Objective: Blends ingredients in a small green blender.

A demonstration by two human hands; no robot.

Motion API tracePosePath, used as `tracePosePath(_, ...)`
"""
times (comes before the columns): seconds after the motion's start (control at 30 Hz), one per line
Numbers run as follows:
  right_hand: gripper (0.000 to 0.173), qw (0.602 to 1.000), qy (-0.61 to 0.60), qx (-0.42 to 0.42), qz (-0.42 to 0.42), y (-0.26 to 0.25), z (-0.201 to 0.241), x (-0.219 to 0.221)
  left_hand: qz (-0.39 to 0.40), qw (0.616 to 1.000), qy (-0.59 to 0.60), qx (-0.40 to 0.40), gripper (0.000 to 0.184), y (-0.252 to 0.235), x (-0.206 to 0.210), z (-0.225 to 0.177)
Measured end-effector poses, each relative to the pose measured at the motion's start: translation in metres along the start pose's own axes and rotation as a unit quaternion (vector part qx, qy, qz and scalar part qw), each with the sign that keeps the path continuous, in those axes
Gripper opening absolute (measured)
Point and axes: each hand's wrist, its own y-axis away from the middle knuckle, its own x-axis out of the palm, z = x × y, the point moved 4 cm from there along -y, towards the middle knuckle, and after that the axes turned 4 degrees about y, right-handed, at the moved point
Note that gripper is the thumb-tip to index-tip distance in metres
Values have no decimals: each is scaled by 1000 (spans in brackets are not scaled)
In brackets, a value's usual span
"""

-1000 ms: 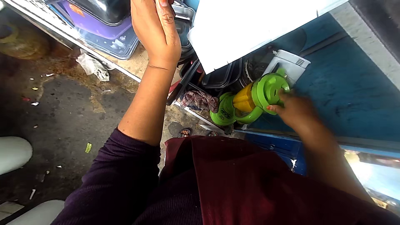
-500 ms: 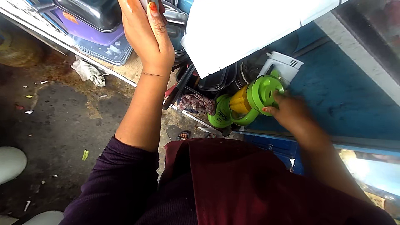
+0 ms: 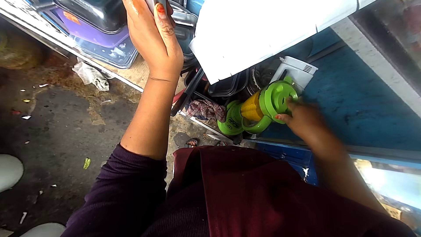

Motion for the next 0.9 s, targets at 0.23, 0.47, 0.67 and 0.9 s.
tracePosePath(0.23, 71, 1000, -10, -16, -24, 0, -1, 1, 8, 1000, -13, -4, 46, 0, -1, 0)
tracePosePath(0.47, 73, 1000, 3, -13, -23, 0, -1, 3, 6, 1000, -10, 2, 48, 1, -1, 1)
tracePosePath(0.67, 74, 1000, 1, -6, -25, 0, -2, 5, 18, 1000, -12, -2, 54, 1, -1, 2)
tracePosePath(0.9, 76, 1000, 10, -3, -1, 0, -2, 3, 17, 1000, -3, 3, 52, 0, -1, 2)
